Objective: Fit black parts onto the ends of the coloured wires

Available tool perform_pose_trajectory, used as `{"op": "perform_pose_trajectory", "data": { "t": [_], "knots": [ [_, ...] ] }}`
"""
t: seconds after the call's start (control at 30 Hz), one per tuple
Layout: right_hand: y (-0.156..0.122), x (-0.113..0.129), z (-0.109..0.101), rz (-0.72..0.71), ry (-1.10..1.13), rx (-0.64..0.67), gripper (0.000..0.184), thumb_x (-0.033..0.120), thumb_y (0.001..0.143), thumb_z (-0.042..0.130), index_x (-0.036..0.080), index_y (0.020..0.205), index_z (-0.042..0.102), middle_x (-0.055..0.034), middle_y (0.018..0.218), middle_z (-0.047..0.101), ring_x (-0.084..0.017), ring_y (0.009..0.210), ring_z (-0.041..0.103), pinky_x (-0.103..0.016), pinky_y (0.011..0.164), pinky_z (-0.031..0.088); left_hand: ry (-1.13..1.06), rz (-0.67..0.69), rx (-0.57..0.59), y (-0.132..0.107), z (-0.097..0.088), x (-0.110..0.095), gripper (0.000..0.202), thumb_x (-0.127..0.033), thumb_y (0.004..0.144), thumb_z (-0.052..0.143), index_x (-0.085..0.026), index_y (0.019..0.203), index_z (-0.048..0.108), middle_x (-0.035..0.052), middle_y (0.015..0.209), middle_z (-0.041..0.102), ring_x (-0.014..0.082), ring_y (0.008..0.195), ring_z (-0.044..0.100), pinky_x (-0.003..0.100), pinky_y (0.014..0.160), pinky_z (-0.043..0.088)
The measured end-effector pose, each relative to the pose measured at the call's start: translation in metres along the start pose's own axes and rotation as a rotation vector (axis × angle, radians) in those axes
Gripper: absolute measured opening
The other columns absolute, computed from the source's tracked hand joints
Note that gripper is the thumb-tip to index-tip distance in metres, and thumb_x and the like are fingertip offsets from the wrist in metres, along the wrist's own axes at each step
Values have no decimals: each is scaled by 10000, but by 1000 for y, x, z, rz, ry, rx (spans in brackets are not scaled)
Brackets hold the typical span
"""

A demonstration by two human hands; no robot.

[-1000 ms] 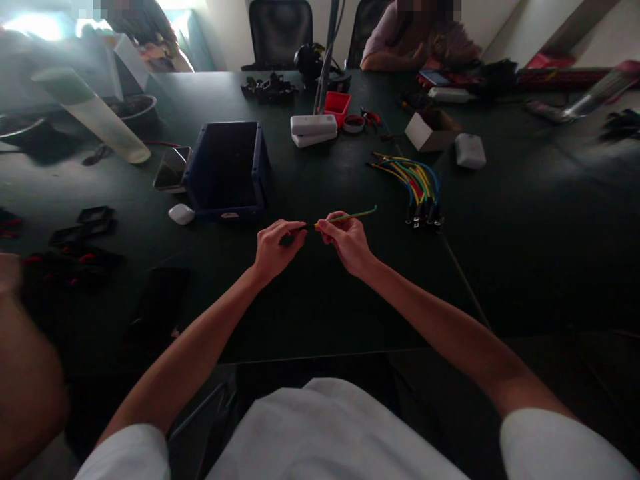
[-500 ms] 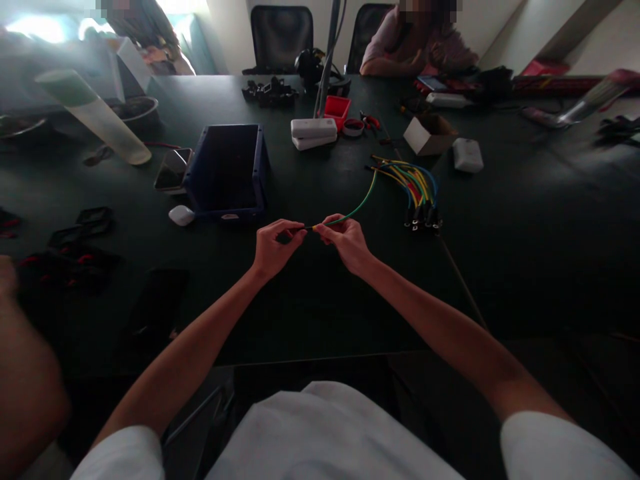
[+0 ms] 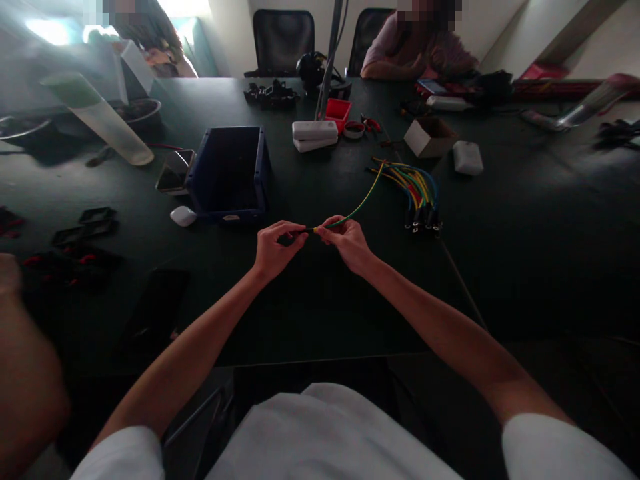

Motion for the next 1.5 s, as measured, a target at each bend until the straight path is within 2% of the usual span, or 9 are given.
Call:
{"op": "perform_pose_trajectory", "data": {
  "t": [0.57,0.9,1.07,1.5],
  "knots": [
    [0,0,0,-41,-32,-10,250,330,623,845,219,770,676,7,743,682,-117,637,576,-260,562,439,9,11,32,2,0,0,189,-220,767,741,-193,954,733,43,878,726,124,687,643,260,617,537],
    [0,0,1,-24,-63,2,277,355,600,853,213,758,674,6,743,671,-119,640,566,-263,564,434,0,4,38,2,2,-2,139,-207,762,743,-185,899,736,44,858,731,125,683,648,256,617,547],
    [1,-1,1,-15,-71,-13,305,358,566,869,210,744,671,9,731,668,-116,630,559,-264,566,432,-7,-39,57,1,3,-1,140,-209,771,737,-186,908,737,44,877,732,124,706,650,258,652,553],
    [0,1,2,-7,-108,-16,294,359,573,861,210,737,668,5,734,671,-123,632,559,-284,592,435,-22,-45,75,0,5,1,144,-231,785,729,-187,922,743,45,880,729,130,726,647,271,665,551]
  ]
}}
Point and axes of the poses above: each hand's wrist, its own y-axis towards the middle knuckle, its own z-axis out of the palm, x = y × z, the point moved 4 cm from there along y, towards the middle knuckle
